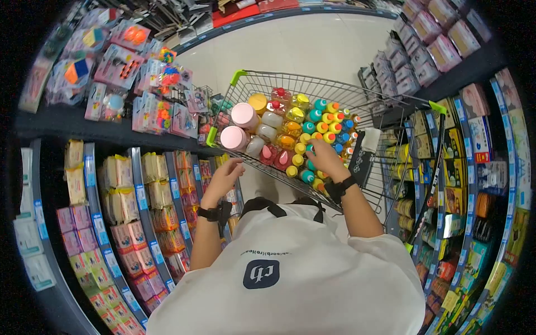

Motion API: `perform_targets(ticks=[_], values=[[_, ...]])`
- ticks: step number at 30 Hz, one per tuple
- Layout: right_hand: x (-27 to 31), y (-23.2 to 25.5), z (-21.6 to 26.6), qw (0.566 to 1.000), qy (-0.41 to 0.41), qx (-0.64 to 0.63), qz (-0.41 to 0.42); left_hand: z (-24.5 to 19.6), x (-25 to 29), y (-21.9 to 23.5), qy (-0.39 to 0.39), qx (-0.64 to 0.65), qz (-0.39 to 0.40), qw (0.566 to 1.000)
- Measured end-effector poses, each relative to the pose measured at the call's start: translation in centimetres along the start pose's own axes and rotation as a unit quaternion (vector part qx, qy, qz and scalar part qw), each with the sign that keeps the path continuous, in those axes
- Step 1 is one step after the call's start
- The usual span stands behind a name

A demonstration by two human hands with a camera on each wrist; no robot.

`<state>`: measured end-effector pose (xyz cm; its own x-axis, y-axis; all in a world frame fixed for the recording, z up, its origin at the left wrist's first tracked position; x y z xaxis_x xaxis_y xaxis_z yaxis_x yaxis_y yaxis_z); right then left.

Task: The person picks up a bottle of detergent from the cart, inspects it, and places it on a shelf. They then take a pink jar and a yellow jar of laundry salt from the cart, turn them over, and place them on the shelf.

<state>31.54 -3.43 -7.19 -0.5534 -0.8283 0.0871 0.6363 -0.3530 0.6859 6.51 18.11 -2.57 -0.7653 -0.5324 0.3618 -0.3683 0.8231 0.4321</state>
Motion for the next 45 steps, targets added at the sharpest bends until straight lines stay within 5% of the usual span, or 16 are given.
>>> perform_targets(ticks=[8, 14, 18, 25, 30, 45], values=[[1.5, -1.4, -4.0, 0.995, -0.102, 0.0, 0.023, -0.6, -6.4, -2.7, -0.007, -0.03, 0.111, 0.993], [1.4, -3.6, -2.7, 0.983, -0.162, 0.023, 0.088, 2.1, -12.6, -4.4, -0.04, -0.039, 0.174, 0.983], [-0.1, -5.8, -2.0, 0.988, -0.149, 0.007, 0.033, 4.3, -16.2, -5.1, -0.033, -0.117, 0.202, 0.972], [-4.2, -9.3, 0.1, 0.989, -0.147, -0.004, 0.002, 6.6, -19.1, -4.8, -0.113, -0.159, 0.177, 0.965], [-6.2, -12.3, -0.1, 0.992, -0.113, -0.05, -0.021, 8.9, -20.7, -5.3, -0.09, -0.131, 0.169, 0.973], [-8.7, -14.9, 0.5, 0.992, -0.079, -0.051, 0.089, 7.7, -19.9, -6.0, -0.119, -0.104, 0.142, 0.977]])
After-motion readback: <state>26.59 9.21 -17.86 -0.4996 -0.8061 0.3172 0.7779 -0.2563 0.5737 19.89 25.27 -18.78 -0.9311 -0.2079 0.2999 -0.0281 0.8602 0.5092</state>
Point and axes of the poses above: each hand's wrist, its own x-axis away from the middle knuckle, its own y-axis out of the back of the hand, z = x × y, the point moved 4 cm from there along -x, towards the middle knuckle, and after that the axes turned 1 degree about y, right-handed, at the moved point
